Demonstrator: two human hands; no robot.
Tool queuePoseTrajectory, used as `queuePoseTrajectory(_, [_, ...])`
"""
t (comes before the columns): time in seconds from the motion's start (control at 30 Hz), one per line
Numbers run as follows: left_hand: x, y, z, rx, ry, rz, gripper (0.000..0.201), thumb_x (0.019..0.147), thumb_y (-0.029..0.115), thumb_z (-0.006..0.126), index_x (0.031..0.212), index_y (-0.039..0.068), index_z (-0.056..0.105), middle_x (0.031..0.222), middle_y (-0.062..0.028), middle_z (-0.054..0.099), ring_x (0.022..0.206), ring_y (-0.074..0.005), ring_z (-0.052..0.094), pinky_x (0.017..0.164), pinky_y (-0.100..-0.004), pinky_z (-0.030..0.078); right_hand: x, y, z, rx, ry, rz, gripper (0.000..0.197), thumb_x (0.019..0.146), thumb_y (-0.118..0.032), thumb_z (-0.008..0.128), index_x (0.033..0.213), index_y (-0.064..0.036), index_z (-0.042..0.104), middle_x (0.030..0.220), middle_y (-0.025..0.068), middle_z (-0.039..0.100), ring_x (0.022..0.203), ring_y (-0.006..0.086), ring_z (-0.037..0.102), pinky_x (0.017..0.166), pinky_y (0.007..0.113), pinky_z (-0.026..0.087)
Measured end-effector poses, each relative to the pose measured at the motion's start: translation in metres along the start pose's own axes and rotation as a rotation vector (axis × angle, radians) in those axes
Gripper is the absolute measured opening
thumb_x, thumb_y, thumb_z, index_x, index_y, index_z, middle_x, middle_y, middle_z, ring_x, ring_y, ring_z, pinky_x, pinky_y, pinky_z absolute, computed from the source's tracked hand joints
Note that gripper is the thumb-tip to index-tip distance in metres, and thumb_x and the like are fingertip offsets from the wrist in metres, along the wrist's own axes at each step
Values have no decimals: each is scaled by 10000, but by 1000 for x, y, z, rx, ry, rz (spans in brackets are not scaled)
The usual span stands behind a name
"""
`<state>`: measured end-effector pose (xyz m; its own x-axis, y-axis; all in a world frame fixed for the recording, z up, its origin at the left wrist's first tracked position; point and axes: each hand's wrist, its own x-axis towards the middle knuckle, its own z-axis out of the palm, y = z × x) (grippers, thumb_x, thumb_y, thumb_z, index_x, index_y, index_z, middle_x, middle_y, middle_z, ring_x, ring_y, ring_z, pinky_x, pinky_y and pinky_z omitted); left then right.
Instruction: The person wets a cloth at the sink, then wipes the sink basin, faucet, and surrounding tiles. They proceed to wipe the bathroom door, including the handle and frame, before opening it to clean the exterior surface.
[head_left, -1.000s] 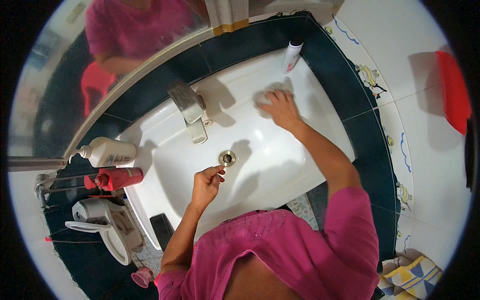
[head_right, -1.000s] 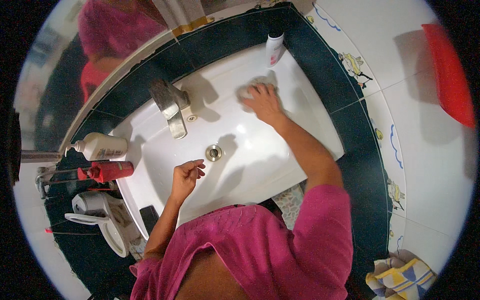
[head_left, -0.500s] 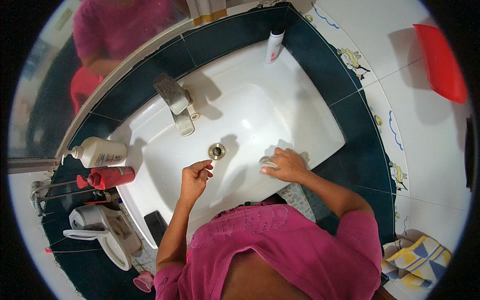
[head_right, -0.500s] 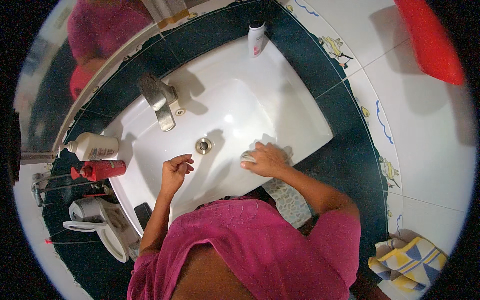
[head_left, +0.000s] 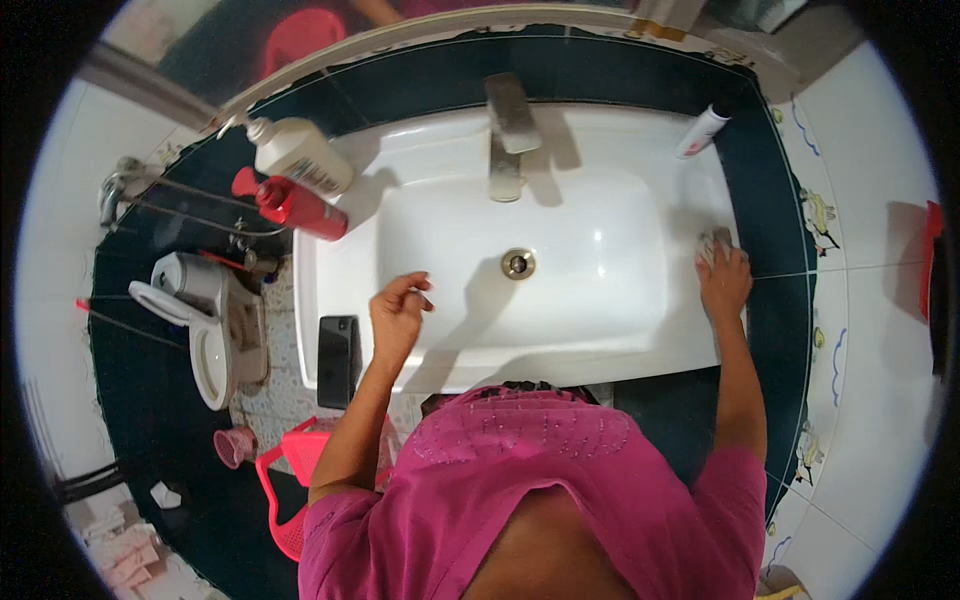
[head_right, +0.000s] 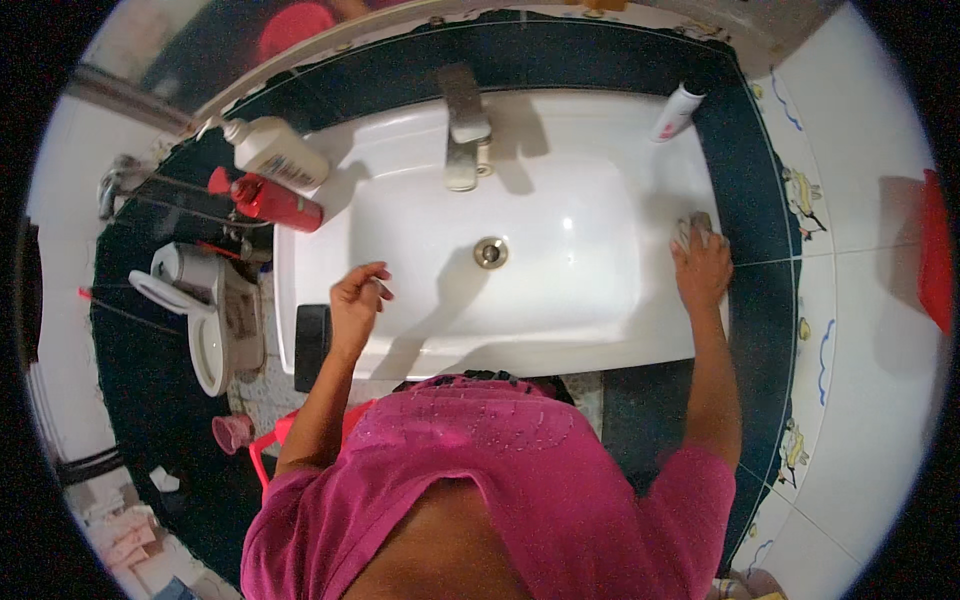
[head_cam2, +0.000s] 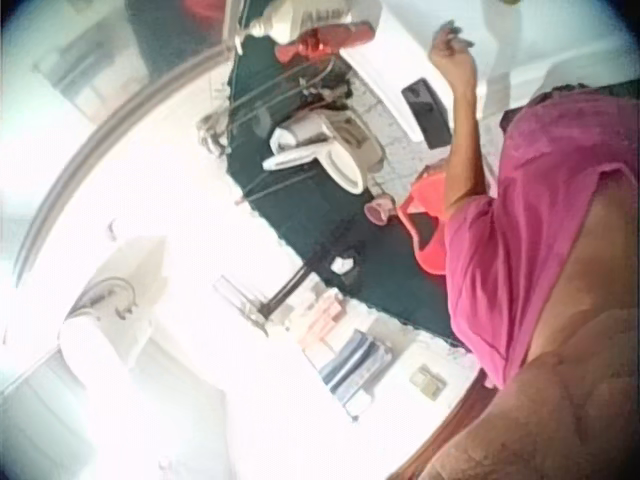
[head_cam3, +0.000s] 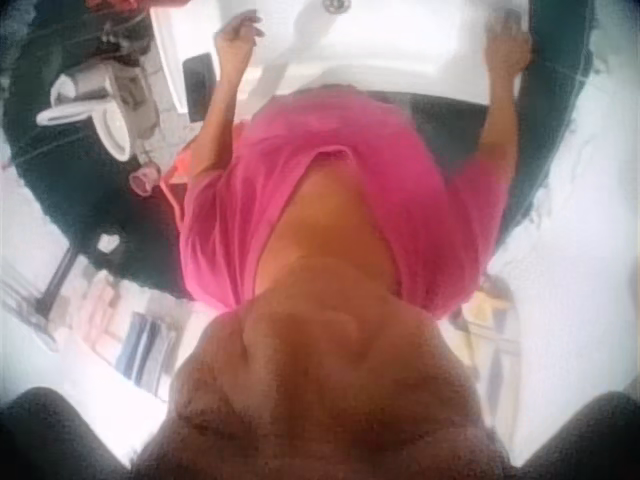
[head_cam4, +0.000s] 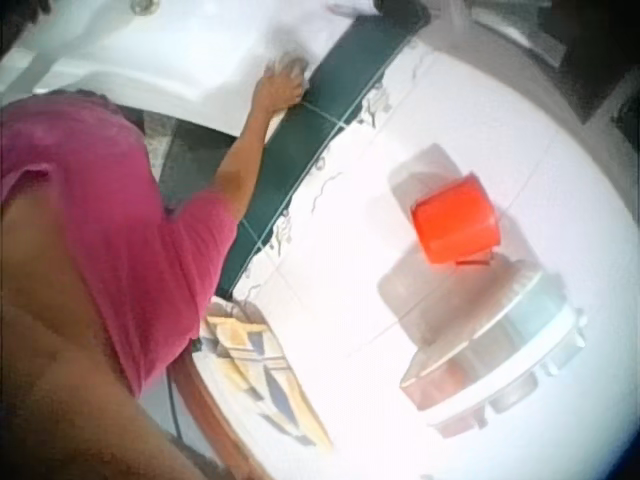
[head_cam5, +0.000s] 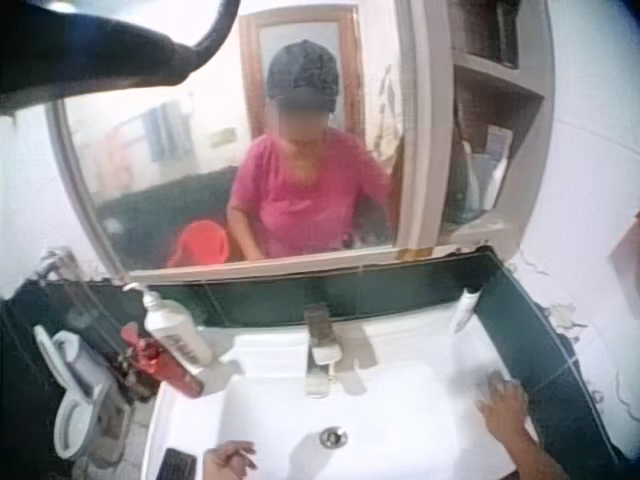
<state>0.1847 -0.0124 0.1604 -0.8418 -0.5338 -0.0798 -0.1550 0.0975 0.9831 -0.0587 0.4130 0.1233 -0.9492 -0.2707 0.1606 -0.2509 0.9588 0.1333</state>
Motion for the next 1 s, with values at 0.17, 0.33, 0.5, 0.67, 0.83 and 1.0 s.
queuePoseTrajectory(0.17, [0,3,-60,-190,490,-82,176,778,-14,451,895,-22,583,770,-51,551,556,-111,537,427,-205,355,-67,-3,-10,210,-101,-39,481,819,-372,553,1177,-53,515,1012,180,455,932,338,476,778,445,411])
queuePoseTrajectory(0.33, [-9,1,-117,81,695,77,196,755,-2,469,905,-30,592,699,-22,539,589,-96,497,529,-225,408,-104,-11,-21,217,-121,-298,476,770,-335,584,1140,-39,536,935,176,459,856,332,476,698,428,406])
queuePoseTrajectory(0.5, [-49,-25,-168,787,573,-162,280,741,140,556,976,-8,595,744,-97,584,663,-159,554,599,-296,438,-110,-50,-37,498,-153,-620,460,749,-331,586,1105,-41,564,906,166,478,837,328,480,689,423,400])
queuePoseTrajectory(0.67, [-84,-46,-147,1223,401,-381,562,680,436,636,1029,-2,589,1021,-189,574,961,-357,521,806,-434,434,-110,-135,-44,583,-251,-973,478,727,-393,605,1112,-113,579,1018,129,499,905,309,483,719,428,401])
queuePoseTrajectory(0.83, [-87,-30,-124,1335,257,-553,708,613,541,633,1023,-34,572,1109,-186,529,1077,-351,442,835,-522,386,-117,-238,-54,712,-353,-1238,467,777,-419,565,1157,-150,550,1132,97,459,1027,296,419,804,420,384])
queuePoseTrajectory(1.0, [-82,-33,-120,1373,256,-586,748,557,533,679,1035,-33,569,1106,-174,534,1079,-328,448,874,-487,351,-122,-271,-54,745,-448,-1289,492,780,-406,563,1200,-155,511,1202,107,418,1029,297,389,855,445,340])
